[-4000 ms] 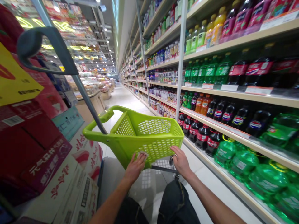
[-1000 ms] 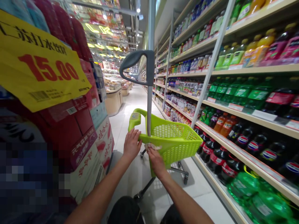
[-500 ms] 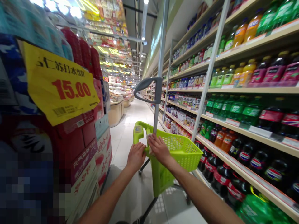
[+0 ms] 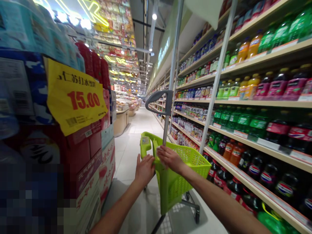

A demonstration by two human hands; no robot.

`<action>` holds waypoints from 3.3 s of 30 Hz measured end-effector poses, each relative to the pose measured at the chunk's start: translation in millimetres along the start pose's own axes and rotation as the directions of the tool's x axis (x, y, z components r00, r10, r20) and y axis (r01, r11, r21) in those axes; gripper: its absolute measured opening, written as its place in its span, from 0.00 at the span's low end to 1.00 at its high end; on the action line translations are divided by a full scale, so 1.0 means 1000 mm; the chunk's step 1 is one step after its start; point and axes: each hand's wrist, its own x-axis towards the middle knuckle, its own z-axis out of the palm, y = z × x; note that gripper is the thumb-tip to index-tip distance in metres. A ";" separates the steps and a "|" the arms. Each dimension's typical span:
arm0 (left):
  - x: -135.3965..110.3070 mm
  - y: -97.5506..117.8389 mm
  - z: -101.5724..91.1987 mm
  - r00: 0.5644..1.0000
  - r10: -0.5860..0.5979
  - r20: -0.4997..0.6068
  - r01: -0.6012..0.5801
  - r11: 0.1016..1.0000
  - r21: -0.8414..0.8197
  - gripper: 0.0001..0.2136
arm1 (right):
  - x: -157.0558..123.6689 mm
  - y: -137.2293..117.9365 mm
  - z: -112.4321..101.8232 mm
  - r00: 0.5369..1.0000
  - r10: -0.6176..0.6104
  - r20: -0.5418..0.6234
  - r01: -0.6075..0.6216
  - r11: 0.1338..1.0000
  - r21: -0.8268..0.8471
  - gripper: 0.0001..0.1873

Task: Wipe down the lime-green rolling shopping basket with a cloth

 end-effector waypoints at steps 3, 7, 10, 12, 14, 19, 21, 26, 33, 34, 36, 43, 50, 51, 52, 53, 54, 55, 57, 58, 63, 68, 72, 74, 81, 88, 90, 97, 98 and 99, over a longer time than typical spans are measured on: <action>0.009 0.023 -0.004 0.992 -0.128 -0.005 0.117 0.920 -0.373 0.13 | -0.010 -0.028 0.002 0.914 0.363 -0.181 -0.315 0.916 0.249 0.15; 0.022 0.050 -0.001 0.948 -0.302 0.101 0.253 0.522 -0.814 0.11 | 0.009 -0.044 -0.013 0.435 0.896 -0.087 -0.604 0.363 0.710 0.10; 0.026 0.055 0.003 0.883 -0.442 0.160 0.298 0.264 -0.917 0.10 | 0.015 -0.049 -0.020 0.186 0.966 0.181 -0.404 -0.093 0.910 0.11; 0.025 0.054 0.005 0.846 -0.482 0.229 0.319 0.112 -0.941 0.12 | 0.014 -0.054 -0.020 0.145 0.952 0.269 -0.258 -0.226 0.939 0.13; 0.023 0.054 0.004 0.837 -0.477 0.266 0.304 0.001 -0.953 0.14 | 0.012 -0.057 -0.019 0.146 0.940 0.310 -0.170 -0.284 0.943 0.14; 0.016 0.057 -0.006 0.893 -0.250 0.374 0.369 -0.069 -0.927 0.20 | 0.005 -0.066 -0.016 0.330 0.748 0.576 -0.232 -0.528 0.817 0.15; 0.017 0.056 -0.010 0.873 -0.204 0.444 0.442 -0.056 -0.895 0.19 | 0.002 -0.070 -0.015 0.395 0.610 0.687 -0.376 -0.575 0.726 0.19; 0.029 0.048 -0.013 0.832 -0.378 0.407 0.377 -0.154 -0.913 0.21 | 0.002 -0.073 -0.015 0.392 0.880 0.269 -0.454 -0.070 0.888 0.20; 0.038 0.057 -0.014 0.839 -0.226 0.494 0.412 -0.328 -0.850 0.18 | 0.019 -0.070 -0.018 0.521 0.854 0.006 -0.453 0.271 0.849 0.33; 0.039 0.059 -0.014 0.848 -0.263 0.461 0.378 -0.309 -0.873 0.18 | 0.021 -0.072 -0.016 0.476 0.878 0.041 -0.451 0.204 0.869 0.31; 0.040 0.063 -0.012 0.850 -0.352 0.393 0.296 -0.298 -0.907 0.17 | 0.024 -0.076 -0.012 0.391 0.915 0.101 -0.421 0.080 0.903 0.28; 0.054 0.063 -0.010 0.906 -0.227 0.357 0.333 -0.137 -0.933 0.14 | 0.045 -0.048 -0.019 0.384 0.915 -0.123 -0.422 0.293 0.858 0.17; 0.035 -0.010 -0.014 0.987 -0.137 0.089 0.153 0.967 -0.205 0.09 | 0.065 0.047 -0.043 0.976 0.143 -0.165 -0.161 0.982 -0.101 0.17; 0.029 -0.018 -0.013 0.986 -0.085 0.146 0.101 0.989 -0.106 0.08 | 0.052 0.046 -0.033 0.996 0.073 -0.059 -0.081 0.986 -0.146 0.17; 0.024 -0.024 -0.011 0.981 -0.046 0.191 0.054 0.998 -0.040 0.07 | 0.035 0.041 -0.022 0.999 0.018 0.032 -0.013 0.986 -0.163 0.17; 0.019 -0.028 -0.009 0.977 -0.017 0.213 0.016 1.000 0.006 0.06 | 0.017 0.034 -0.011 0.995 -0.019 0.098 0.035 0.986 -0.165 0.17; 0.016 -0.030 -0.008 0.977 0.001 0.215 -0.010 0.999 0.041 0.06 | 0.001 0.026 -0.002 0.986 -0.054 0.156 0.078 0.986 -0.148 0.17; 0.015 -0.031 -0.006 0.978 0.006 0.207 -0.021 0.997 0.070 0.06 | -0.011 0.020 0.004 0.975 -0.086 0.204 0.113 0.986 -0.122 0.17; 0.015 -0.031 -0.002 0.981 0.011 0.194 -0.030 0.995 0.094 0.06 | -0.018 0.015 0.004 0.961 -0.111 0.253 0.135 0.987 -0.082 0.18; 0.016 -0.031 -0.001 0.982 0.014 0.189 -0.032 0.995 0.094 0.07 | -0.012 0.018 -0.001 0.966 -0.092 0.243 0.116 0.989 -0.087 0.18; 0.017 -0.029 0.002 0.986 0.012 0.167 -0.027 0.996 0.088 0.07 | 0.034 0.049 -0.028 0.984 0.170 -0.046 -0.176 0.958 -0.227 0.21; 0.012 -0.030 0.000 0.988 0.030 0.154 -0.044 0.995 0.084 0.07 | -0.026 0.019 0.004 0.988 0.078 0.134 -0.052 0.980 -0.190 0.19; 0.012 -0.031 -0.001 0.989 0.039 0.141 -0.052 0.995 0.085 0.07 | -0.033 0.014 0.012 0.990 0.115 0.079 -0.103 0.984 -0.145 0.22; 0.012 -0.031 0.000 0.989 0.039 0.139 -0.052 0.994 0.092 0.07 | -0.002 0.028 0.004 0.957 0.250 -0.147 -0.269 0.955 -0.124 0.22; 0.010 -0.030 0.005 0.993 0.033 0.116 -0.050 0.988 0.146 0.06 | -0.014 0.013 0.028 0.943 0.263 -0.205 -0.259 0.965 0.043 0.22; 0.004 -0.017 0.015 0.999 0.032 0.041 -0.040 0.975 0.219 0.06 | -0.077 -0.070 0.071 0.797 0.597 -0.095 -0.543 0.776 0.322 0.23; -0.001 -0.004 0.020 0.999 0.026 0.032 -0.033 0.969 0.246 0.06 | -0.070 -0.072 0.066 0.786 0.610 -0.103 -0.535 0.754 0.381 0.23; -0.005 0.010 0.014 0.980 0.124 0.159 -0.158 0.962 0.222 0.14 | -0.090 -0.048 0.024 0.849 0.528 -0.038 -0.464 0.778 0.424 0.20; -0.002 0.004 0.010 0.964 0.168 0.206 -0.208 0.959 0.191 0.18 | -0.093 -0.045 0.021 0.838 0.544 -0.037 -0.478 0.765 0.431 0.21; 0.001 -0.002 0.007 0.950 0.197 0.241 -0.241 0.956 0.169 0.20 | -0.095 -0.044 0.019 0.816 0.577 -0.040 -0.505 0.744 0.437 0.21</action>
